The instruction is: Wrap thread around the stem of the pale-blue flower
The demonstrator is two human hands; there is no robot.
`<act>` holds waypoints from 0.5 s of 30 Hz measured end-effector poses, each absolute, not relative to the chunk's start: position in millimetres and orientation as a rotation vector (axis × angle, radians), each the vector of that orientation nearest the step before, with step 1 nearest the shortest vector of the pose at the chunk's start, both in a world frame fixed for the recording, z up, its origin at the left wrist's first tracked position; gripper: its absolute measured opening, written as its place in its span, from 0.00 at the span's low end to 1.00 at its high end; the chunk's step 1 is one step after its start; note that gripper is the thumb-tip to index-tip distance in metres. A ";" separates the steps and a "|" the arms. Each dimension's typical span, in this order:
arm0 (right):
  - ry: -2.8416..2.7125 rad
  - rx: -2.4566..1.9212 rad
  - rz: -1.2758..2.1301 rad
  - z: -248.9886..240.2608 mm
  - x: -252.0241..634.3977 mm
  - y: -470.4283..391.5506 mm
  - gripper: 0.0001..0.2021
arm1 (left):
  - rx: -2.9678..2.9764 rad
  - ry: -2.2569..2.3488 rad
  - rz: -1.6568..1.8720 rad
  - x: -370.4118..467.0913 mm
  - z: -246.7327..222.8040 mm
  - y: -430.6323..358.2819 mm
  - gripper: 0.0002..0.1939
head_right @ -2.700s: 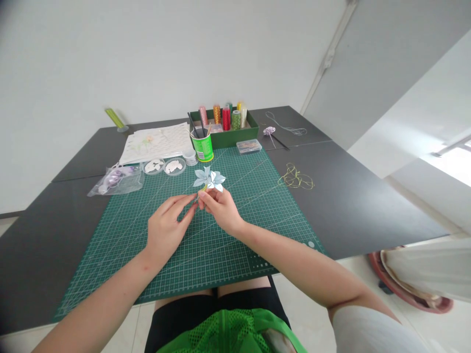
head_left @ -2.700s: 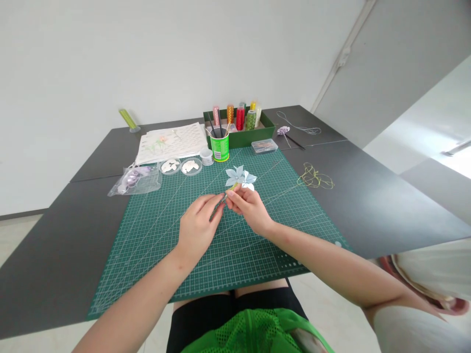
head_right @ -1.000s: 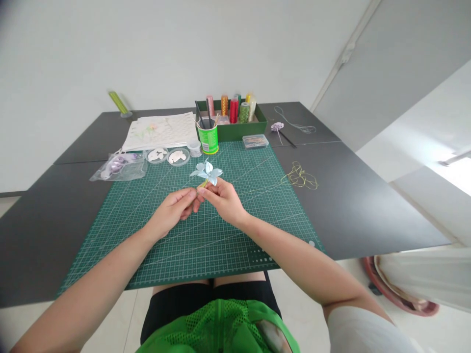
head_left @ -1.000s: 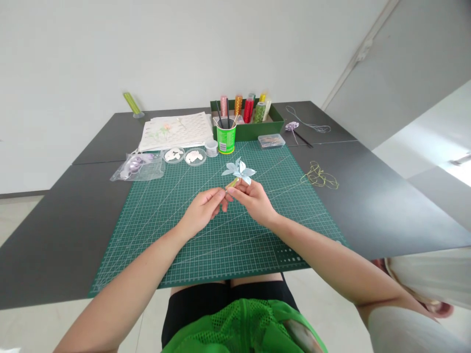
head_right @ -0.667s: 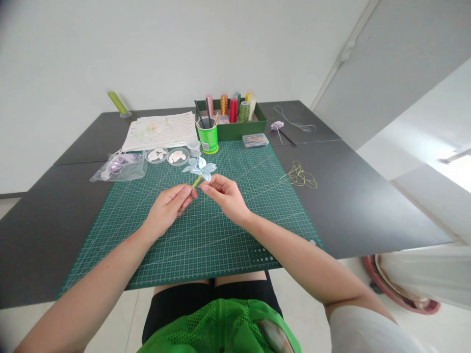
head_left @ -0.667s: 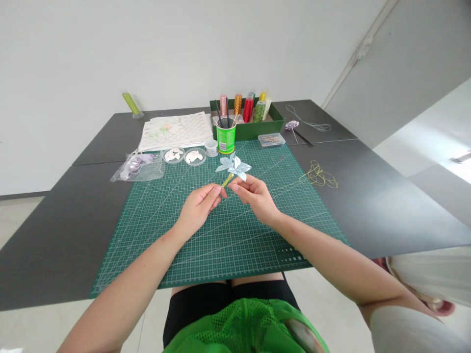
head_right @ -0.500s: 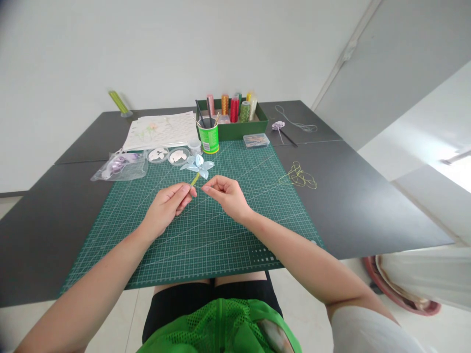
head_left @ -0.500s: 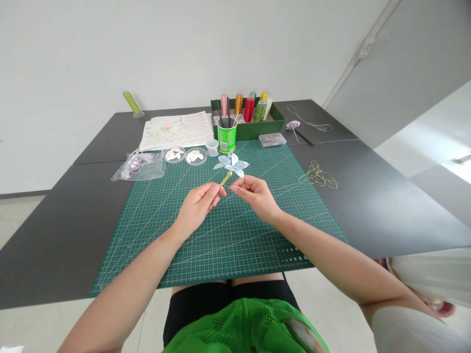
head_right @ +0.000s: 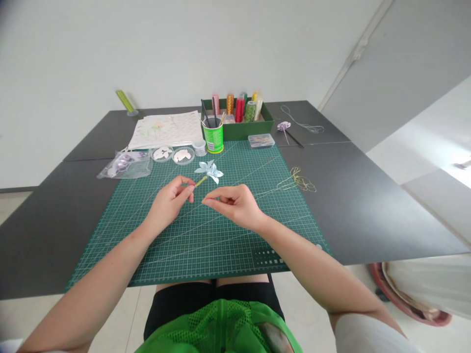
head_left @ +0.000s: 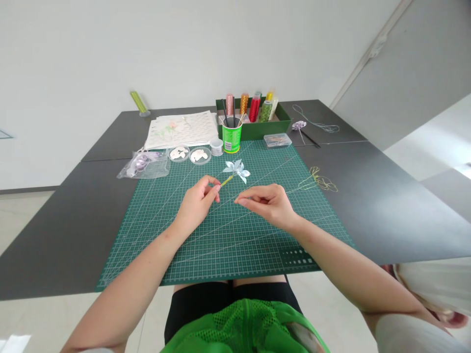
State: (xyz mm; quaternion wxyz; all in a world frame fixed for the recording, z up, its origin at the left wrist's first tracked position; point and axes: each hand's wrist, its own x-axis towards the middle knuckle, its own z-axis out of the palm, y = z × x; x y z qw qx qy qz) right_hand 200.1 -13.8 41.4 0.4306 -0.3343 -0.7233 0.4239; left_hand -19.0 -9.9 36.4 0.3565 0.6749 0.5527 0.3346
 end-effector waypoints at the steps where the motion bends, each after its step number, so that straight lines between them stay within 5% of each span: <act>1: -1.769 -0.817 1.104 45.0 202.5 -14.2 0.12 | 1.769 1.445 0.821 -19.2 36.7 -9.8 0.09; 15: -1.537 -0.818 1.087 50.4 222.2 11.8 0.06 | 1.987 1.084 0.400 -3.8 31.9 -25.6 0.10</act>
